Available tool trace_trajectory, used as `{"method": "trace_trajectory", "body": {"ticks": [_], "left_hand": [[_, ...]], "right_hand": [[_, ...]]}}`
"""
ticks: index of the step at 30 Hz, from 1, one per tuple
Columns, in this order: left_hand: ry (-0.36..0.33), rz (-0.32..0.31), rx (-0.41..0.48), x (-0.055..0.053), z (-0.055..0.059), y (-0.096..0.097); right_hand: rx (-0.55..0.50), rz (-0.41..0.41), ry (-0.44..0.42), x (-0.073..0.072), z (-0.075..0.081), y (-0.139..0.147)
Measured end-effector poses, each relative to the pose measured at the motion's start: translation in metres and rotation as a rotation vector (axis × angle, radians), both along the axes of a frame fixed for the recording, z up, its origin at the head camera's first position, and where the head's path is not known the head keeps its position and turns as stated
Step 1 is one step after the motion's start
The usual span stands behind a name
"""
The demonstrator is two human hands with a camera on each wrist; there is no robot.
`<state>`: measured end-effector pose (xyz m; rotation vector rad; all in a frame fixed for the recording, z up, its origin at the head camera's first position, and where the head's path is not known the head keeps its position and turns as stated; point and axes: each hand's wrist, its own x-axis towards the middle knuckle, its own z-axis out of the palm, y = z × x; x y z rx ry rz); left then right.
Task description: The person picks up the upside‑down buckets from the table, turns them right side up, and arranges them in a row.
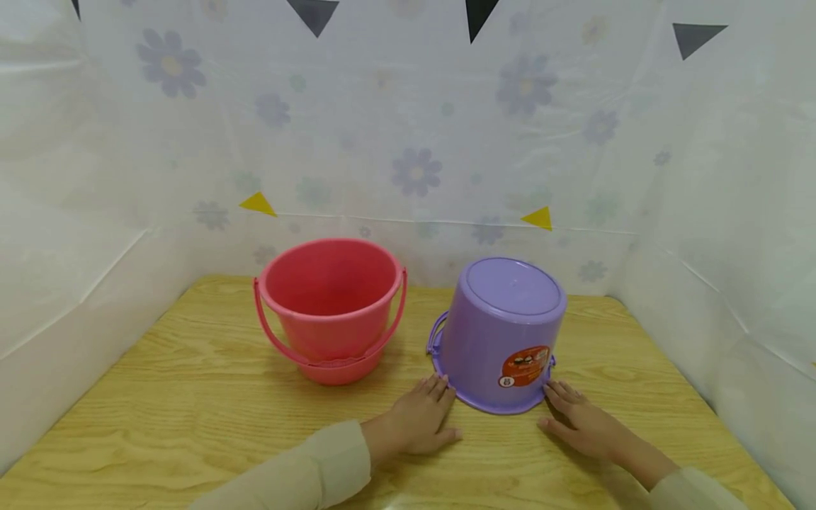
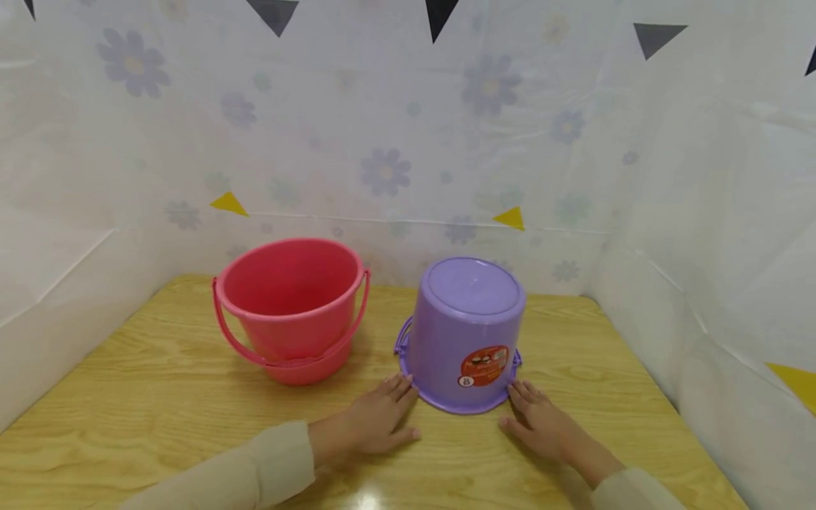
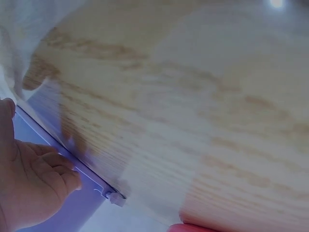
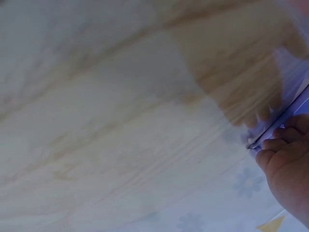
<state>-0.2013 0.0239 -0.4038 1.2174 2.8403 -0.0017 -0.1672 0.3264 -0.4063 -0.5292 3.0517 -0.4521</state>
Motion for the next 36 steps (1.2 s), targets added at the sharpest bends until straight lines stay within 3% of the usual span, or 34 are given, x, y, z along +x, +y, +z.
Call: {"method": "trace_trajectory", "body": {"ticks": [5, 11, 13, 15, 19, 25, 31, 36], "left_hand": [[0.008, -0.001, 0.011, 0.002, -0.002, -0.004], [-0.056, 0.027, 0.072, -0.004, -0.002, -0.015], [-0.065, 0.022, 0.12, -0.014, -0.01, -0.018], [-0.042, 0.015, 0.158, -0.031, -0.027, -0.019], [-0.026, 0.039, 0.208, -0.06, -0.047, -0.017], [-0.214, 0.12, 0.305, -0.069, -0.019, -0.012], [-0.249, 0.16, 0.322, -0.071, -0.006, -0.002], [-0.294, 0.185, 0.345, -0.076, -0.002, 0.004]], "right_hand": [[-0.005, 0.02, -0.01, 0.001, 0.0, -0.001], [-0.021, 0.039, 0.042, -0.001, 0.004, 0.003], [-0.044, 0.053, 0.074, -0.004, 0.005, 0.006], [-0.055, 0.065, 0.102, -0.008, 0.006, 0.009], [-0.076, 0.062, 0.091, -0.018, 0.006, 0.013], [-0.184, 0.058, 0.021, -0.031, 0.006, 0.017], [-0.292, 0.099, -0.079, -0.042, 0.007, 0.018], [-0.311, 0.094, -0.15, -0.048, 0.008, 0.019]]}}
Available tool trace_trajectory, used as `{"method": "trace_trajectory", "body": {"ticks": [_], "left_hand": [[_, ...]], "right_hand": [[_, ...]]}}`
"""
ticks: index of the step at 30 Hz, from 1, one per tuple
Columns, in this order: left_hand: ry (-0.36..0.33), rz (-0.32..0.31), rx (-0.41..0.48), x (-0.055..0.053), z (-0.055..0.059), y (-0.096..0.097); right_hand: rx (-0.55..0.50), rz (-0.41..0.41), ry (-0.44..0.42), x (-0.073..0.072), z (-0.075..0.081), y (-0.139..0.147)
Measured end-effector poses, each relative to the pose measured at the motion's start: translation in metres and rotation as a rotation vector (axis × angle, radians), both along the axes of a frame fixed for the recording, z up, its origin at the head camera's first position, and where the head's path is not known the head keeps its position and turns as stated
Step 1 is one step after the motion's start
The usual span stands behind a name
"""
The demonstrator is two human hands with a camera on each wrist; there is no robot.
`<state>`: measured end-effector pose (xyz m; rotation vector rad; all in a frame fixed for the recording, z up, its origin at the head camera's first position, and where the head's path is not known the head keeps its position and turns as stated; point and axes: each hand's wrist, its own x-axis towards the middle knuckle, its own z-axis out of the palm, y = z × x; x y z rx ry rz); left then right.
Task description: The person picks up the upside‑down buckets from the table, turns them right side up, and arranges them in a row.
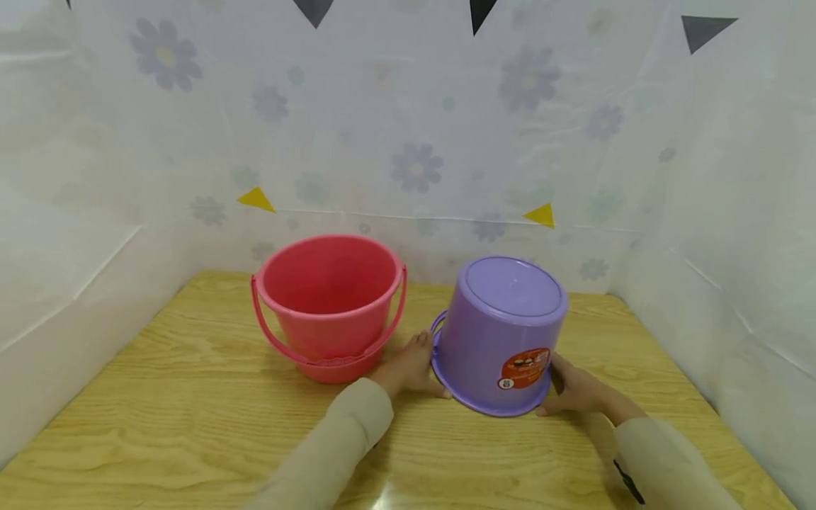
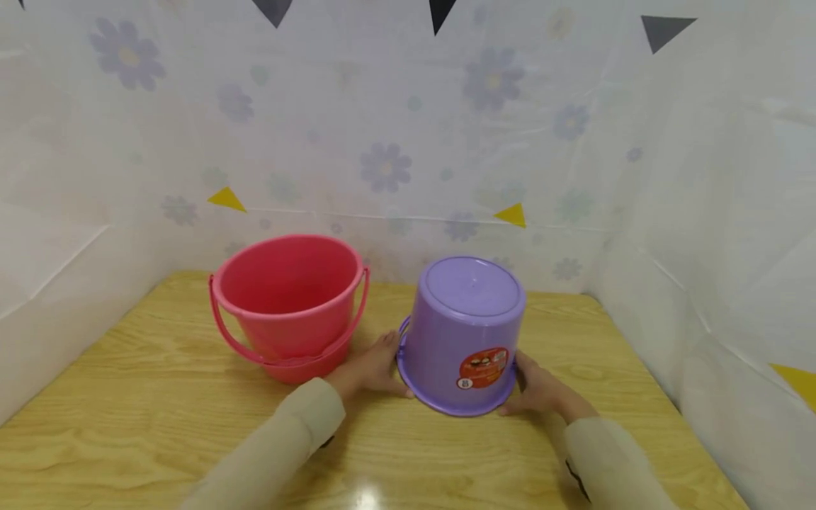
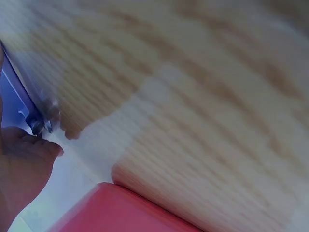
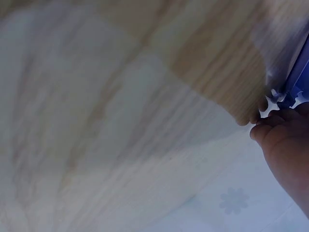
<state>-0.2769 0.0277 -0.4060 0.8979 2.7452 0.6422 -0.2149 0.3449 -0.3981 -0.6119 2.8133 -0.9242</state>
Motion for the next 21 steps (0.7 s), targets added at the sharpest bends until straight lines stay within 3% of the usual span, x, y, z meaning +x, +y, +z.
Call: {"method": "trace_trajectory", "body": {"ticks": [11, 21], "left_hand": [[-0.06, 0.044, 0.042, -0.001, -0.001, -0.001], [0.049, -0.01, 0.095, 0.005, -0.002, -0.004]], "right_hand": [[0.089, -0.084, -0.013, 0.0, 0.0, -0.007], [0.129, -0.124, 0.076, 0.01, -0.006, -0.009]]}}
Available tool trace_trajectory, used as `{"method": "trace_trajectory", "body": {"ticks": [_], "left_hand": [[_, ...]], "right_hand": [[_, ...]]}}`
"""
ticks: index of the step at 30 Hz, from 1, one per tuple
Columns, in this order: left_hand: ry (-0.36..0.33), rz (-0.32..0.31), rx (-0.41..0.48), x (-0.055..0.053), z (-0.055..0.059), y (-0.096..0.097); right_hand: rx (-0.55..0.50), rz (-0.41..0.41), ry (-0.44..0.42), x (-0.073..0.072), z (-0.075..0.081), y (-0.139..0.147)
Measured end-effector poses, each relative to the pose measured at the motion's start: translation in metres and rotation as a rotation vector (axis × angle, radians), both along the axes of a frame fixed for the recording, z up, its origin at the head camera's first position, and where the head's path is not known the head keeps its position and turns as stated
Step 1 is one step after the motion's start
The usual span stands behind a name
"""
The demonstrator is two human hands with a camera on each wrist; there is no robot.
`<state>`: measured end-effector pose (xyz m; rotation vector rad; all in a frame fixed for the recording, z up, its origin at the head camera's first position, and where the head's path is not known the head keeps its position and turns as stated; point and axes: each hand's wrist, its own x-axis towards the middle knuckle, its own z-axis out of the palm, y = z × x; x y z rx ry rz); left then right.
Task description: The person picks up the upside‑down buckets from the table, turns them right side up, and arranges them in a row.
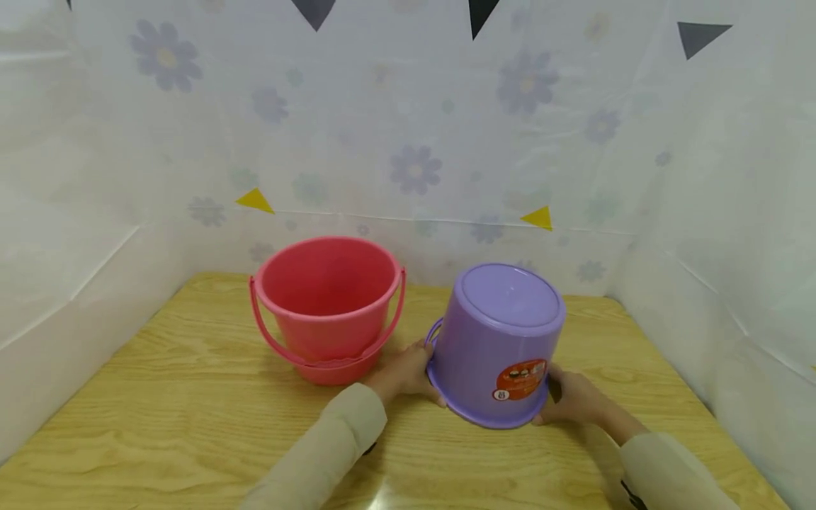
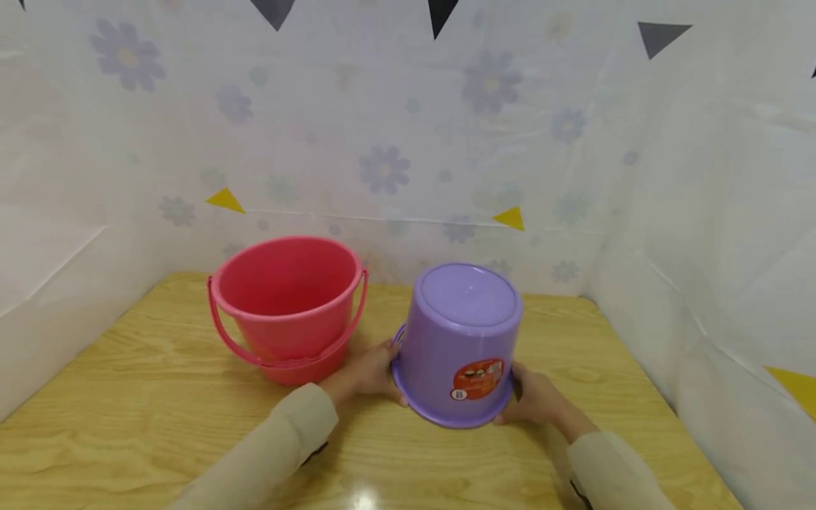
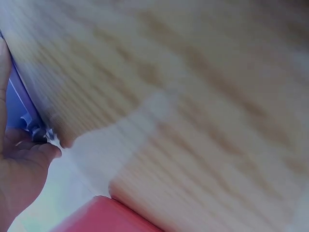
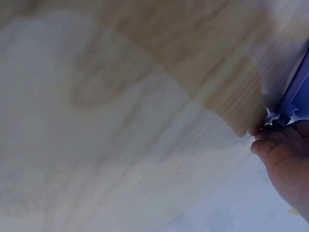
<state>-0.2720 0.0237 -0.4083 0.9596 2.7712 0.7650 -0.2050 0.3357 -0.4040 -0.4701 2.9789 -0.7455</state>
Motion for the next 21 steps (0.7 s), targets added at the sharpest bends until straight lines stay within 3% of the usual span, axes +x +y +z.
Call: {"method": "trace_trajectory", "body": {"ticks": [8, 12, 21], "left_hand": [[0.002, -0.007, 0.023, 0.002, -0.003, -0.003], [-0.052, 0.001, 0.071, 0.003, -0.002, -0.005], [-0.102, -0.03, 0.187, 0.004, 0.012, -0.01]], "right_hand": [[-0.027, 0.036, 0.028, 0.007, 0.003, -0.004], [-0.034, 0.041, 0.006, 0.01, 0.009, -0.006], [-0.01, -0.043, -0.097, 0.014, 0.024, -0.002]]}}
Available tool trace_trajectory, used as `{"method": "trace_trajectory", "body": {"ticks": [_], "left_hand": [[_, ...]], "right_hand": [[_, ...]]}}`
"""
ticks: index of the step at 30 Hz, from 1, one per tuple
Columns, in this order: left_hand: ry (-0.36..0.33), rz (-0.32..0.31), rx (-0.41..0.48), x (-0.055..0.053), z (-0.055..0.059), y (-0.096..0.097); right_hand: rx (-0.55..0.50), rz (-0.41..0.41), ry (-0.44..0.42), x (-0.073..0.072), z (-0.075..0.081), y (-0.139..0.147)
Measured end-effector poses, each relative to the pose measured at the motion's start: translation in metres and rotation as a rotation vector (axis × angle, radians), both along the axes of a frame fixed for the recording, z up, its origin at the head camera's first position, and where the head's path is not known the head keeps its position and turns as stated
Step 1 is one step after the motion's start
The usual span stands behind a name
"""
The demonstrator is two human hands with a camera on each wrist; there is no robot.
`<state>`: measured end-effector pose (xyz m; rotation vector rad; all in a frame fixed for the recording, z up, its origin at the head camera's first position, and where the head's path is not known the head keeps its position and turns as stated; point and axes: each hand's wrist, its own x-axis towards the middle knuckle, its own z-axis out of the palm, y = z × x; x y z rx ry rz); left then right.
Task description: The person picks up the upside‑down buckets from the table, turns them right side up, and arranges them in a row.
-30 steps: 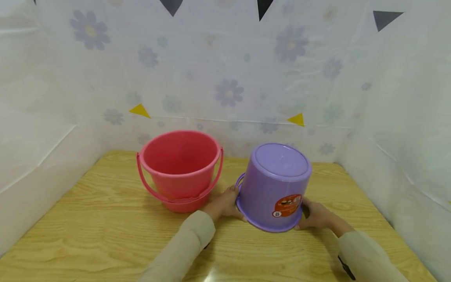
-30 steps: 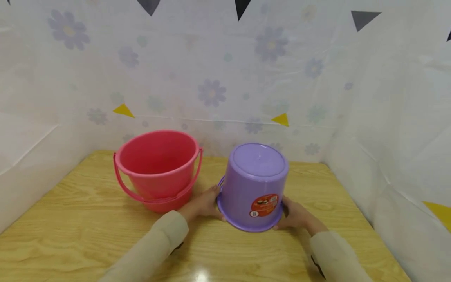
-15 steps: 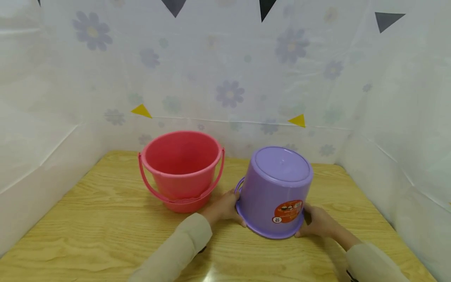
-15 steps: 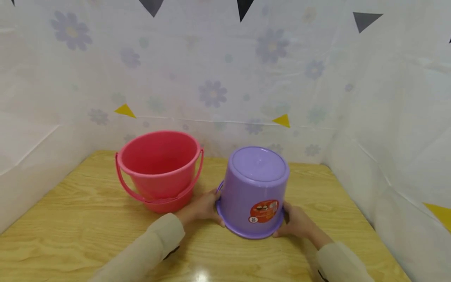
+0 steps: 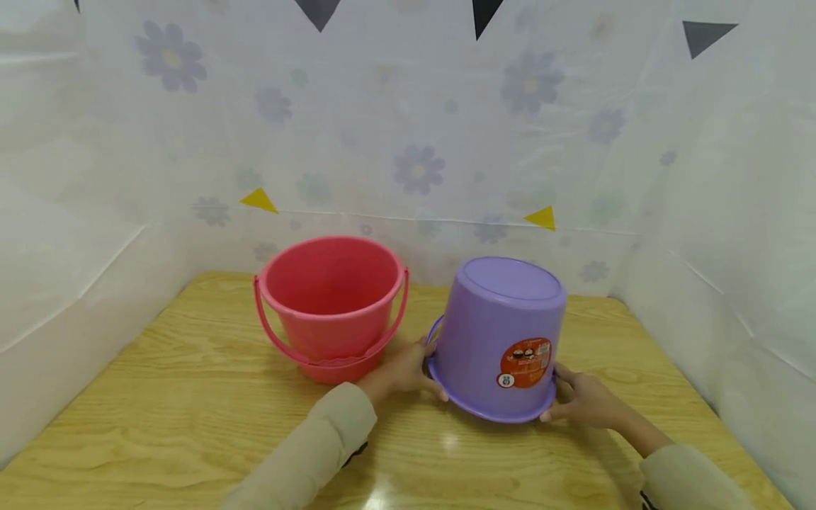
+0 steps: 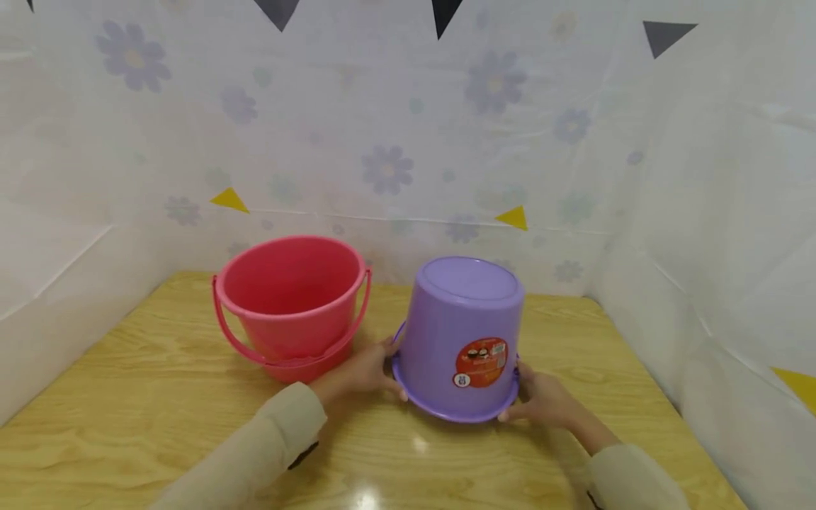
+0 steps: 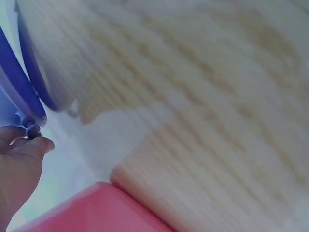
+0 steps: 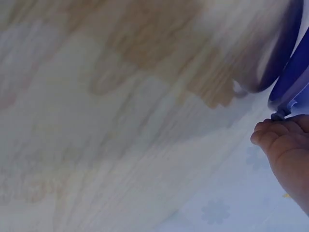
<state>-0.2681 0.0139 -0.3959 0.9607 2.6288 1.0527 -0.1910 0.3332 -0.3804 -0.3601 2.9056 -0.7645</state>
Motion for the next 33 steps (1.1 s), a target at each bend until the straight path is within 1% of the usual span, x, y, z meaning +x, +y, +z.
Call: {"method": "trace_trajectory", "body": {"ticks": [1, 3, 6, 8, 10, 11, 13, 15, 16, 19, 24, 27, 30, 33], "left_hand": [[-0.009, -0.006, 0.026, 0.0, 0.001, -0.001], [-0.052, -0.026, 0.093, 0.0, 0.003, -0.002], [-0.086, -0.025, 0.152, -0.001, 0.005, -0.003], [-0.108, -0.014, 0.177, -0.002, 0.006, -0.003], [-0.122, 0.018, 0.192, -0.001, 0.008, -0.003], [-0.142, 0.03, 0.21, -0.001, 0.009, -0.003], [-0.201, 0.051, 0.269, 0.0, 0.011, -0.002], [-0.246, 0.081, 0.324, 0.0, 0.014, 0.0], [-0.254, 0.094, 0.349, 0.0, 0.015, 0.001], [-0.238, 0.13, 0.407, 0.0, 0.017, 0.004], [-0.154, 0.2, 0.42, 0.0, 0.017, 0.009], [-0.13, 0.231, 0.443, 0.001, 0.016, 0.011], [-0.101, 0.23, 0.484, 0.001, 0.017, 0.014], [-0.095, 0.224, 0.522, 0.003, 0.016, 0.016]], "right_hand": [[-0.01, 0.005, -0.003, 0.0, 0.001, 0.001], [-0.039, 0.018, -0.009, -0.001, 0.005, 0.004], [-0.084, 0.039, 0.01, -0.002, 0.009, 0.008], [-0.096, 0.042, 0.027, -0.002, 0.012, 0.01], [-0.101, 0.044, 0.042, -0.002, 0.014, 0.012], [-0.101, 0.047, 0.05, -0.002, 0.016, 0.012], [-0.095, 0.038, 0.07, -0.001, 0.019, 0.012], [-0.084, 0.028, 0.098, -0.001, 0.022, 0.012], [-0.082, 0.02, 0.113, -0.001, 0.023, 0.012], [-0.082, -0.025, 0.147, 0.0, 0.025, 0.009], [-0.128, -0.115, 0.184, 0.003, 0.025, 0.001], [-0.159, -0.165, 0.224, 0.004, 0.024, -0.004], [-0.195, -0.213, 0.254, 0.005, 0.023, -0.008], [-0.237, -0.243, 0.266, 0.006, 0.023, -0.011]]}}
